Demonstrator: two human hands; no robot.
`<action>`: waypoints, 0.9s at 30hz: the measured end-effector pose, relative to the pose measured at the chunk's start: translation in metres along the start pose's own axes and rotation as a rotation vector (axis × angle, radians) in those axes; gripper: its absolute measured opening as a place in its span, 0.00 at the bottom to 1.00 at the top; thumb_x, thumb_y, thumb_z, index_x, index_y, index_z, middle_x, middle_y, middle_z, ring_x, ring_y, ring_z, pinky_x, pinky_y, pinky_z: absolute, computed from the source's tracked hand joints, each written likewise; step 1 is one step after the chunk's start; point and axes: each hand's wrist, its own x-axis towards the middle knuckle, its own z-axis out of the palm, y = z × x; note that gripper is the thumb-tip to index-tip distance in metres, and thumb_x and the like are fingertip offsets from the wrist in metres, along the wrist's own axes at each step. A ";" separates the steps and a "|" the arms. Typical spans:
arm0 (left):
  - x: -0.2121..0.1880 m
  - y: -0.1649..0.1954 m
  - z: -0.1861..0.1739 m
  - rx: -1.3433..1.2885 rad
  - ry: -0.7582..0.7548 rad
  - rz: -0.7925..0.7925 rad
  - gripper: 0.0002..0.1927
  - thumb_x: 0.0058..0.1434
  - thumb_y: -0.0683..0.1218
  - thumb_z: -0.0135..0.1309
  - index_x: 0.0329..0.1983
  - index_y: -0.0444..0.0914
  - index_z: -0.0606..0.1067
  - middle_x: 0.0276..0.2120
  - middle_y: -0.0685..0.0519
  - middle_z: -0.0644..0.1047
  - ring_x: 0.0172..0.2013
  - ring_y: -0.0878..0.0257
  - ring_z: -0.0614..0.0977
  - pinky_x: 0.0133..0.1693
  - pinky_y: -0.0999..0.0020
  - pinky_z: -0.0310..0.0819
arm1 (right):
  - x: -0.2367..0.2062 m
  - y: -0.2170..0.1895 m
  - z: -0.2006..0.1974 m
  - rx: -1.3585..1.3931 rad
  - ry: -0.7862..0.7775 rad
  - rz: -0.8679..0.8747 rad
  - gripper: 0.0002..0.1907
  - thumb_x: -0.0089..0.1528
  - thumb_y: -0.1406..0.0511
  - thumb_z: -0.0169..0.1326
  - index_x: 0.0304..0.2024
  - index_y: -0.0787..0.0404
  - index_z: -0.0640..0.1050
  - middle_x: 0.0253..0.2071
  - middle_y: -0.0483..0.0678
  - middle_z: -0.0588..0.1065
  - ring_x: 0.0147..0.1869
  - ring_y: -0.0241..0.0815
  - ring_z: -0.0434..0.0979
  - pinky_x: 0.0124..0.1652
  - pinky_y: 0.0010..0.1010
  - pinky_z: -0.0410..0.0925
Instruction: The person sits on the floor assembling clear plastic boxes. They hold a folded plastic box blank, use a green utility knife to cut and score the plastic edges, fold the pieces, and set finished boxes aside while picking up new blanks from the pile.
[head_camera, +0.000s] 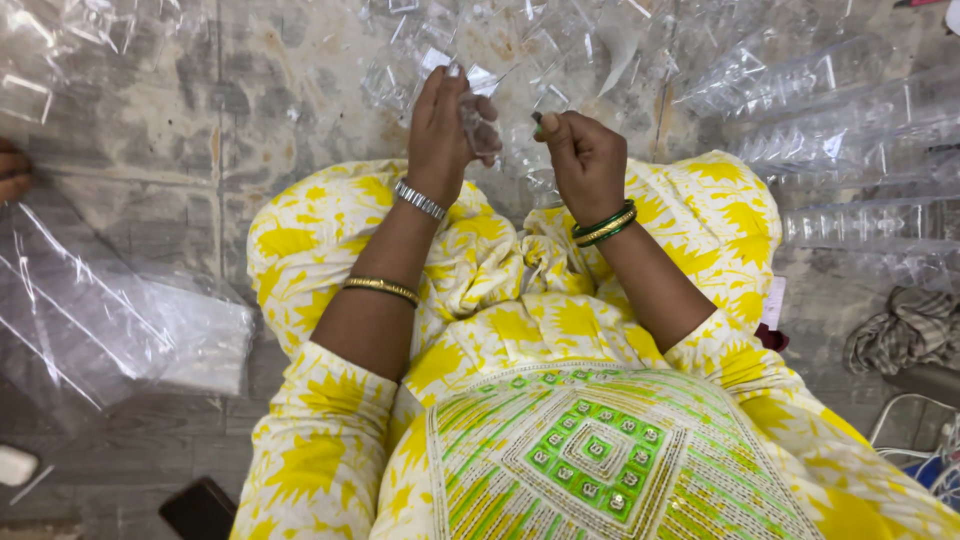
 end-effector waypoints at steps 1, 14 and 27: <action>0.004 -0.003 0.000 -0.006 0.026 0.020 0.16 0.72 0.57 0.45 0.51 0.41 0.65 0.29 0.48 0.77 0.20 0.59 0.81 0.18 0.64 0.74 | -0.002 0.000 0.003 -0.003 0.009 0.017 0.22 0.74 0.54 0.53 0.35 0.65 0.81 0.27 0.39 0.74 0.31 0.27 0.70 0.32 0.23 0.63; 0.009 -0.011 -0.001 0.003 0.133 0.158 0.13 0.73 0.56 0.43 0.45 0.41 0.64 0.29 0.50 0.75 0.20 0.61 0.81 0.18 0.65 0.76 | -0.004 -0.023 0.015 0.652 -0.048 0.531 0.26 0.70 0.48 0.48 0.28 0.59 0.77 0.16 0.38 0.65 0.17 0.25 0.58 0.19 0.19 0.51; -0.001 -0.007 0.000 0.047 -0.080 0.098 0.17 0.75 0.59 0.45 0.48 0.41 0.64 0.34 0.49 0.75 0.24 0.63 0.79 0.24 0.64 0.78 | 0.003 0.014 0.003 0.520 -0.086 0.412 0.10 0.69 0.63 0.59 0.46 0.64 0.82 0.31 0.45 0.80 0.20 0.25 0.63 0.21 0.20 0.55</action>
